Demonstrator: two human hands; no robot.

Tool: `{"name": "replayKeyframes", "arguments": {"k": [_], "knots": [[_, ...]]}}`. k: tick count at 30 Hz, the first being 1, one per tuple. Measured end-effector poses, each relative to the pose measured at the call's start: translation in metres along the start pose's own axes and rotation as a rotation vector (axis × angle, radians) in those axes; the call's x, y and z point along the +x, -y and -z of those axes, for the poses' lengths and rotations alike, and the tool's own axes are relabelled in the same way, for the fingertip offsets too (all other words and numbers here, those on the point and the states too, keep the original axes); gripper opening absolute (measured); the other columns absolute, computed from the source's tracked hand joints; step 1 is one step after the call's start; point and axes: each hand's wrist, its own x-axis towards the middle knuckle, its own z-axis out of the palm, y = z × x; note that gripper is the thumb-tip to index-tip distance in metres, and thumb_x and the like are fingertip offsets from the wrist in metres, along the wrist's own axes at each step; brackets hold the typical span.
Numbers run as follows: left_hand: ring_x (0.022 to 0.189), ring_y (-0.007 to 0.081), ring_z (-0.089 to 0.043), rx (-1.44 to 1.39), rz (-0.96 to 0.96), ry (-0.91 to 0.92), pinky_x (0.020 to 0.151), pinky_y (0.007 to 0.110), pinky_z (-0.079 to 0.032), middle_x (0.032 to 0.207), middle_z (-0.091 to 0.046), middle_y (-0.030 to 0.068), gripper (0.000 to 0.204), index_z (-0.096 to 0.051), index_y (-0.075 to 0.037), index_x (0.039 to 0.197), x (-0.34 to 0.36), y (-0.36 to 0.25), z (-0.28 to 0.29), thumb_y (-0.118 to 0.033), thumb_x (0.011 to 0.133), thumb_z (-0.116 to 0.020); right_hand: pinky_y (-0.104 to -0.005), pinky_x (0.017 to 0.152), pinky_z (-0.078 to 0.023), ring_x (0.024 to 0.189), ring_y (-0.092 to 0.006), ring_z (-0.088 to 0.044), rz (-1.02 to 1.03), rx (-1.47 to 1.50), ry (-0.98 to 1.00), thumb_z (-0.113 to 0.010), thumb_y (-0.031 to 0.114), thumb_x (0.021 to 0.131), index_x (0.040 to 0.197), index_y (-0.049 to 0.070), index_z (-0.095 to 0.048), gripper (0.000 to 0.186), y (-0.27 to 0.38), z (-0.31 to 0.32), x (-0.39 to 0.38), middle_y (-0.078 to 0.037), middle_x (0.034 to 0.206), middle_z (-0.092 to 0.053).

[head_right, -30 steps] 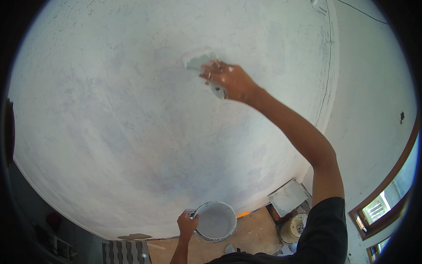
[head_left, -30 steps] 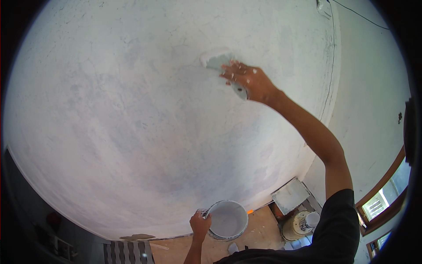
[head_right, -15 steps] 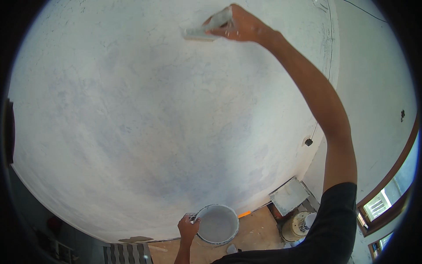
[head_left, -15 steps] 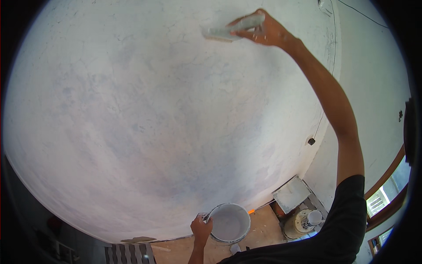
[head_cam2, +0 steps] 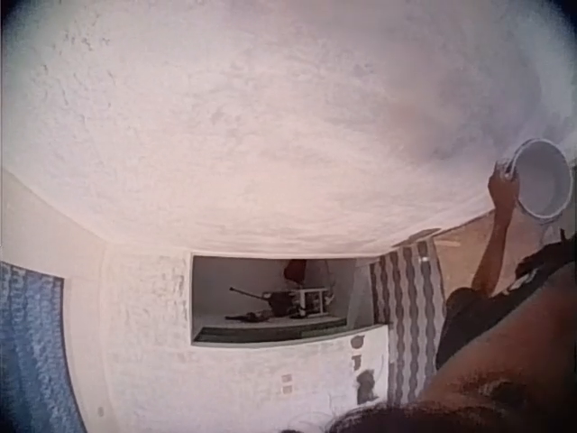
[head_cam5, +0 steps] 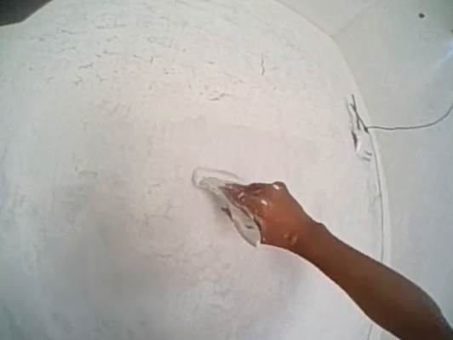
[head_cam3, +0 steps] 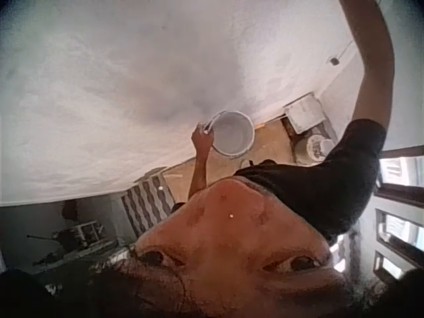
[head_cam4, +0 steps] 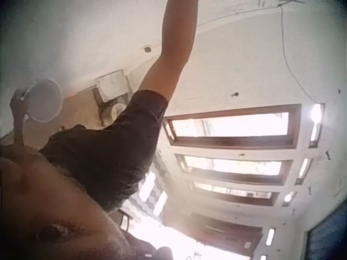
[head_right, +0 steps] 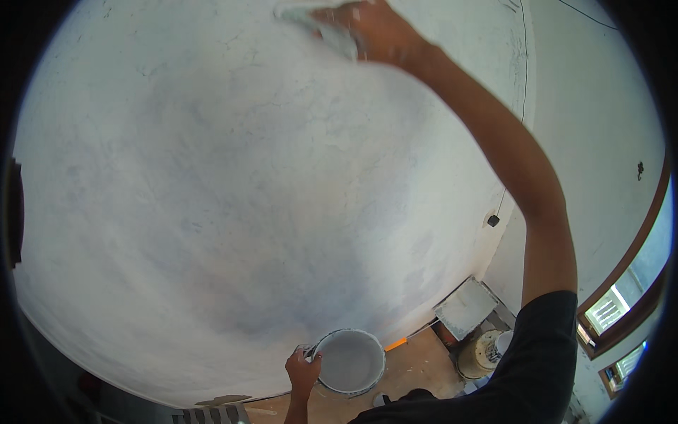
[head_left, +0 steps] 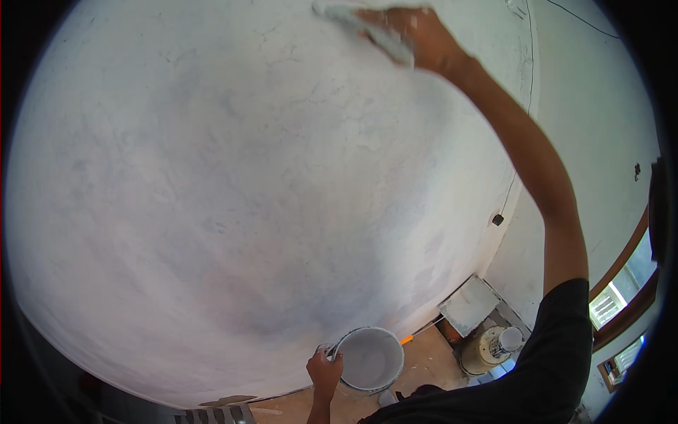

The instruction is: Applying plaster or filler to a wall using a putty knife or broad brush from a bucket.

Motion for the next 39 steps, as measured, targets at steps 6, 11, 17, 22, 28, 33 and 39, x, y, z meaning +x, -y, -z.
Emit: {"name": "replayKeyframes", "arguments": {"k": [6,11,17,22,28,33,39], "knots": [[0.082,0.0362,-0.068,-0.007,-0.002,0.003,0.073,0.042,-0.053,0.085,-0.070,0.0158,0.029,-0.067,-0.002,0.090,0.003,0.000,0.005,-0.020,0.069,-0.079,-0.0320,0.071,-0.058,0.079,-0.0250,-0.071,0.068,0.155,0.116,-0.074,0.016,0.082,0.115,0.007,-0.068,0.035,0.064,0.029,-0.030,-0.013,0.100,-0.072],[0.083,0.0366,-0.068,-0.011,0.003,0.033,0.074,0.042,-0.053,0.087,-0.070,0.0163,0.028,-0.067,-0.002,0.091,0.005,-0.007,0.007,-0.019,0.071,-0.078,-0.0294,0.068,-0.057,0.087,-0.0185,-0.070,-0.432,0.560,0.149,-0.074,0.019,0.085,0.121,0.012,-0.066,0.037,0.003,0.016,-0.003,-0.010,0.102,-0.071],[0.085,0.0357,-0.068,0.004,0.043,0.034,0.075,0.041,-0.053,0.088,-0.070,0.0164,0.028,-0.068,-0.003,0.092,0.000,-0.015,0.012,-0.018,0.071,-0.078,-0.0375,0.081,-0.054,0.090,-0.0251,-0.066,-0.912,0.207,-0.220,-0.074,0.031,0.084,0.104,-0.001,-0.065,0.039,-0.027,0.034,0.066,-0.016,0.099,-0.068],[0.085,0.0335,-0.069,-0.007,0.092,-0.004,0.078,0.039,-0.053,0.088,-0.070,0.0154,0.029,-0.069,-0.003,0.092,-0.002,-0.029,0.017,-0.018,0.070,-0.079,-0.0365,0.085,-0.050,0.102,-0.0250,-0.063,-0.332,0.468,-0.022,-0.072,0.020,0.083,0.124,0.005,-0.061,0.045,-0.040,0.064,0.104,-0.017,0.107,-0.067],[0.083,0.0350,-0.068,0.048,0.033,-0.066,0.075,0.041,-0.053,0.087,-0.070,0.0156,0.027,-0.068,-0.003,0.092,-0.010,-0.032,0.019,-0.017,0.070,-0.078,-0.0309,0.090,-0.054,0.119,-0.0216,-0.059,-0.056,0.054,0.078,-0.076,0.012,0.078,0.141,0.018,-0.045,0.071,0.044,0.002,0.006,-0.008,0.137,-0.056],[0.083,0.0307,-0.070,0.039,0.066,-0.046,0.077,0.039,-0.054,0.088,-0.071,0.0149,0.029,-0.068,-0.003,0.093,-0.011,-0.036,0.022,-0.017,0.070,-0.079,-0.0368,0.096,-0.053,0.111,-0.0290,-0.063,0.124,0.193,0.089,-0.064,0.011,0.083,0.113,-0.005,-0.064,0.035,0.117,0.015,-0.052,-0.021,0.119,-0.064],[0.084,0.0303,-0.070,0.090,0.082,-0.018,0.077,0.039,-0.054,0.087,-0.071,0.0142,0.029,-0.068,-0.003,0.093,-0.008,-0.048,0.027,-0.017,0.070,-0.079,-0.0338,0.085,-0.056,0.094,-0.0265,-0.068,0.018,0.292,0.085,-0.059,0.012,0.084,0.104,-0.003,-0.067,0.026,0.137,0.006,-0.050,-0.018,0.102,-0.070]]}}
